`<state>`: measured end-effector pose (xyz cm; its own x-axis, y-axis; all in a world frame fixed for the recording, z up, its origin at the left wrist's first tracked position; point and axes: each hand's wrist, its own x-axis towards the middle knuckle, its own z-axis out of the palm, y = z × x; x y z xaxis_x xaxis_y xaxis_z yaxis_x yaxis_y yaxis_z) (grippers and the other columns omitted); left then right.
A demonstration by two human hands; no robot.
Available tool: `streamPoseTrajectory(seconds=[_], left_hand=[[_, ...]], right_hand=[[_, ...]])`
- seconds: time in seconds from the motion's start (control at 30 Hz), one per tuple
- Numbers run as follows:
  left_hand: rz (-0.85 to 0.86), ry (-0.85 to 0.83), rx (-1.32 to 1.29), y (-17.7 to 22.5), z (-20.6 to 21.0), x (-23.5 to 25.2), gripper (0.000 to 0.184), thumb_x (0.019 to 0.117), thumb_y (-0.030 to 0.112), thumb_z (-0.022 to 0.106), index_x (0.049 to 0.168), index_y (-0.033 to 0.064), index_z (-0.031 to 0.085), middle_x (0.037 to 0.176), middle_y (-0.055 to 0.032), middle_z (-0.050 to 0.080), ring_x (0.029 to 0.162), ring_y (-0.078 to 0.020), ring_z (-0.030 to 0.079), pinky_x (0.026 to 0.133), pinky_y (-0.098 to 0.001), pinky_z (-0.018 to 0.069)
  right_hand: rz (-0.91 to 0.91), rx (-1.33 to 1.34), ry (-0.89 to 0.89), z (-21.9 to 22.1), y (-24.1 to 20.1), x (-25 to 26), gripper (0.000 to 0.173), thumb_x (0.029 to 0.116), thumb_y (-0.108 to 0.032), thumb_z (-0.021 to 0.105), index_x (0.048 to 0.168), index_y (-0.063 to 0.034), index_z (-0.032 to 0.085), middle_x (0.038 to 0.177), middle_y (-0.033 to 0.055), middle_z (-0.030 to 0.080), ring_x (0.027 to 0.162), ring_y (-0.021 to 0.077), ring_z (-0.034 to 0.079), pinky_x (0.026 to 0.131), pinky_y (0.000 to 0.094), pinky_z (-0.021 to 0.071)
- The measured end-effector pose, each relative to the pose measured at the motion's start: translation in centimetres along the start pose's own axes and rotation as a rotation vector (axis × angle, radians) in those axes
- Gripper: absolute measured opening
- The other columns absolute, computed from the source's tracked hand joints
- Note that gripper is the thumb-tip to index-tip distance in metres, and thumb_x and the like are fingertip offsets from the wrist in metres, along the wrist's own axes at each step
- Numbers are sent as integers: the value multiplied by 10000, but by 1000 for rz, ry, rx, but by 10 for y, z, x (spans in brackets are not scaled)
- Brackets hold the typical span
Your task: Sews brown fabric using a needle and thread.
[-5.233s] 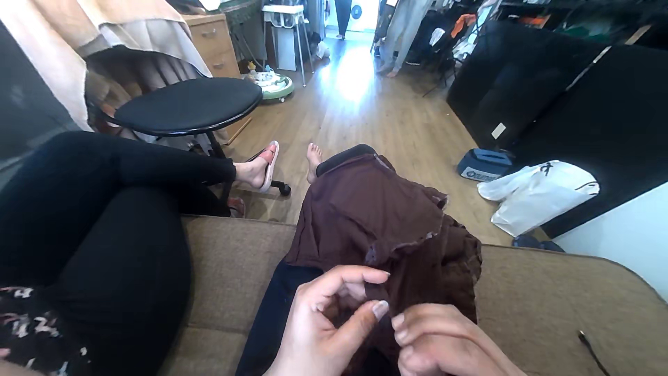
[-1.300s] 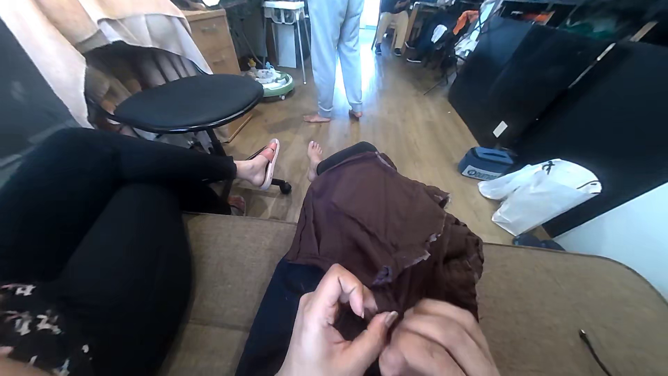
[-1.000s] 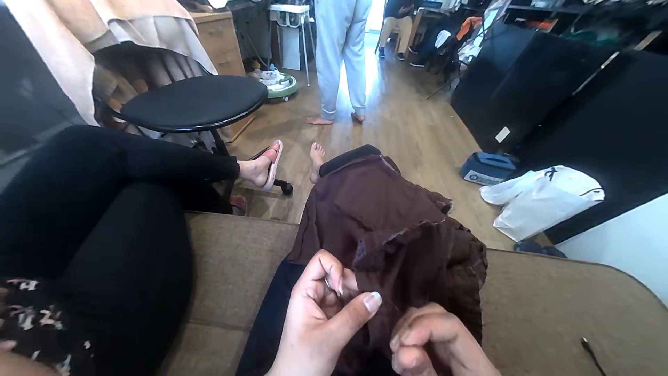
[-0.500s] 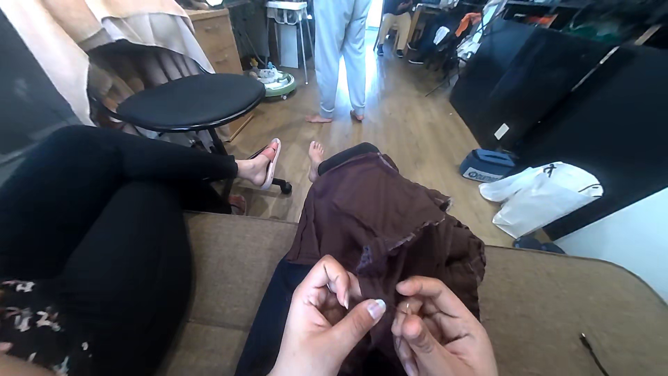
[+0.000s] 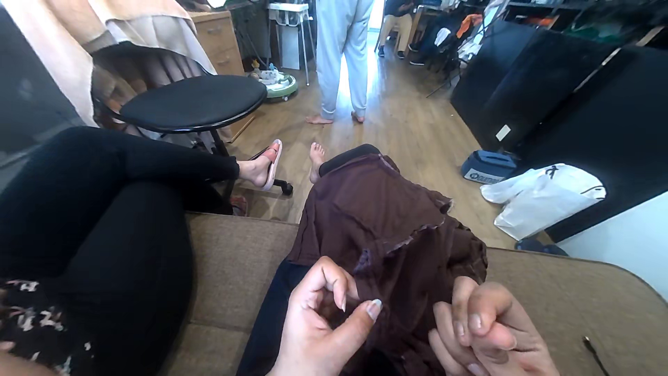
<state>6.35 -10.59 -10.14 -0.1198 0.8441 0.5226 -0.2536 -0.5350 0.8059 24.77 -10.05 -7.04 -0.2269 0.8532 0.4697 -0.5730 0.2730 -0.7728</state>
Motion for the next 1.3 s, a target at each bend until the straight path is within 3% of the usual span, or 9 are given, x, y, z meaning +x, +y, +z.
streamPoseTrajectory(seconds=[0.2,0.3,0.43,0.57,0.73,0.97,1.13,1.23,1.3], left_hand=[[-45,39,-68,1,0,1,241,859,4,746,915,160,572,815,88,631,707,51,591,616,-106,499],[-124,70,-157,1,-1,0,228,872,22,747,915,171,580,813,88,632,707,44,598,620,-120,509],[-199,83,-250,3,1,1,227,873,14,744,925,162,580,800,69,635,712,9,623,659,-165,548],[-209,72,-273,4,2,0,215,873,26,763,935,147,597,822,57,654,737,-6,648,678,-185,570],[-200,83,-263,3,2,0,206,863,18,768,925,140,615,822,50,657,735,-12,653,673,-189,572],[-193,87,-277,3,2,1,198,873,12,754,939,133,611,830,39,661,743,-16,656,685,-193,576],[-183,91,-263,2,1,1,204,867,14,758,926,137,607,821,49,652,735,-6,644,679,-181,565],[-168,63,-218,1,2,0,235,864,15,757,930,166,589,808,87,629,707,34,607,631,-137,528],[-147,40,-165,2,2,-1,258,860,14,759,938,179,576,821,102,633,698,54,595,604,-116,509]], right_hand=[[-232,-643,35,-1,3,-4,184,1086,-222,519,1224,-289,620,915,-118,614,625,-72,535,546,87,464],[-236,-751,-17,-3,4,-10,177,1078,-163,520,1099,-189,695,978,-47,566,698,-58,539,614,81,478],[-207,-880,-34,6,7,-13,157,1054,-227,583,1097,-121,690,1031,-17,614,861,-56,594,738,76,509],[-243,-979,19,14,17,-14,306,873,-299,836,1013,-71,687,957,28,609,791,-43,568,657,57,469],[-305,-1078,67,17,23,-11,128,875,-137,791,917,-49,708,903,39,643,825,-26,610,725,60,504],[-330,-1013,-18,10,11,-12,87,937,-169,679,913,-96,637,933,-11,613,905,-38,597,793,66,490],[-436,-796,-200,9,-2,-13,133,997,-206,601,925,-93,599,1031,13,617,1126,77,618,1013,224,514],[-309,-473,-229,15,-1,-13,141,1014,-212,599,969,-79,618,1075,44,662,1062,125,687,921,281,594],[-227,-367,-197,14,1,-12,156,1026,-252,588,1005,-113,655,1032,1,653,943,83,686,817,242,601]])
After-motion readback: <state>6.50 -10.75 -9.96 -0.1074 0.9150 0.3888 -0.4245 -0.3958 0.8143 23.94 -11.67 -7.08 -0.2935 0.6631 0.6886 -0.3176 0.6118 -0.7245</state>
